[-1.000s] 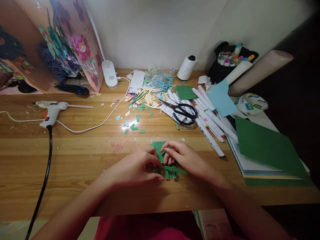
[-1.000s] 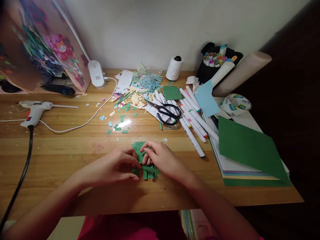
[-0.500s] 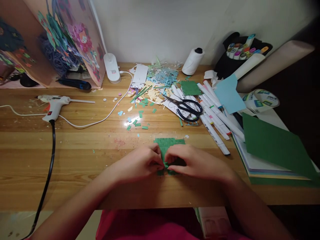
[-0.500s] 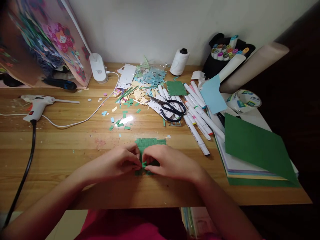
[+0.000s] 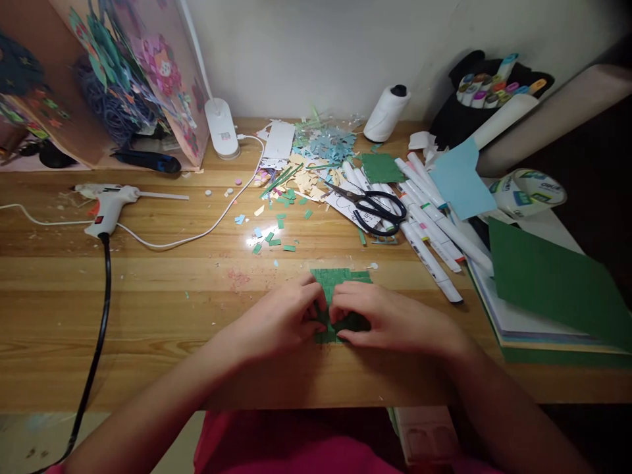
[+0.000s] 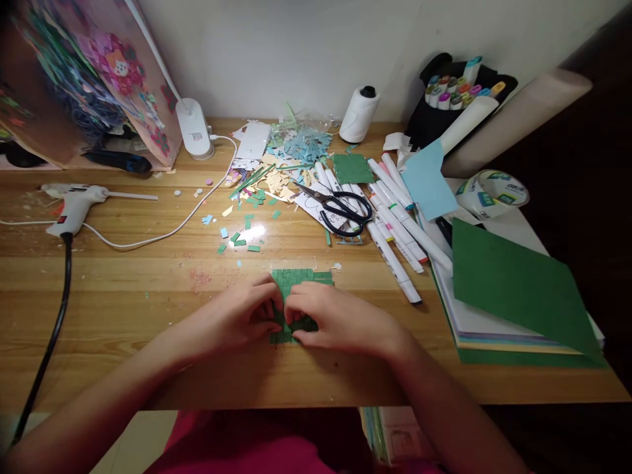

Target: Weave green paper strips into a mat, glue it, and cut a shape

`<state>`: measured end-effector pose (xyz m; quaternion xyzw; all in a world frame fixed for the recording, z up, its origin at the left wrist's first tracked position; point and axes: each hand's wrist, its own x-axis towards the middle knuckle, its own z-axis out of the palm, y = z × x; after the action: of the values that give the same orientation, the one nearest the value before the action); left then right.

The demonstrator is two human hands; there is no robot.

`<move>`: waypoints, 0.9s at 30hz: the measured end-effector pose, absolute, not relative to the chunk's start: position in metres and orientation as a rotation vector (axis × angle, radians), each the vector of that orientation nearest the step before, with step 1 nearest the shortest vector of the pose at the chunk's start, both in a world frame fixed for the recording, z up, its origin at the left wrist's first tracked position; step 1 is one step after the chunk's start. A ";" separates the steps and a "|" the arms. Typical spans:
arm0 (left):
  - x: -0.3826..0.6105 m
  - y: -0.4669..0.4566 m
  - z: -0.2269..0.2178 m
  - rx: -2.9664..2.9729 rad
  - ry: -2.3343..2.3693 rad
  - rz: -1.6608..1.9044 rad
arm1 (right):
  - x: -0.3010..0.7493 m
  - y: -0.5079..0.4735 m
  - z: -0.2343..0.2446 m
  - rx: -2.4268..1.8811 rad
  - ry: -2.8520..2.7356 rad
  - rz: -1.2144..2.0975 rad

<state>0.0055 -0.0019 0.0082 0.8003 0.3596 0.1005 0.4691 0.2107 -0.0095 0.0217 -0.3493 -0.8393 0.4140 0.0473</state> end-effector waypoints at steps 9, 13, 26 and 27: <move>0.009 -0.002 0.005 1.918 0.864 0.297 | 0.207 -0.011 0.020 -1.077 -2.621 1.114; 0.009 -0.002 0.004 1.880 0.870 0.300 | 0.206 -0.010 0.018 -1.101 -2.617 1.090; 0.009 -0.003 0.015 2.021 0.770 0.229 | 0.222 -0.005 0.023 -1.173 -2.582 1.103; 0.010 -0.003 0.016 2.043 0.773 0.212 | 0.222 -0.004 0.022 -1.153 -2.587 1.117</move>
<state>0.0096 -0.0032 0.0157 0.8285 0.3134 0.0861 0.4561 0.2221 -0.0044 0.0222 -0.3782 -0.8487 0.3665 0.0484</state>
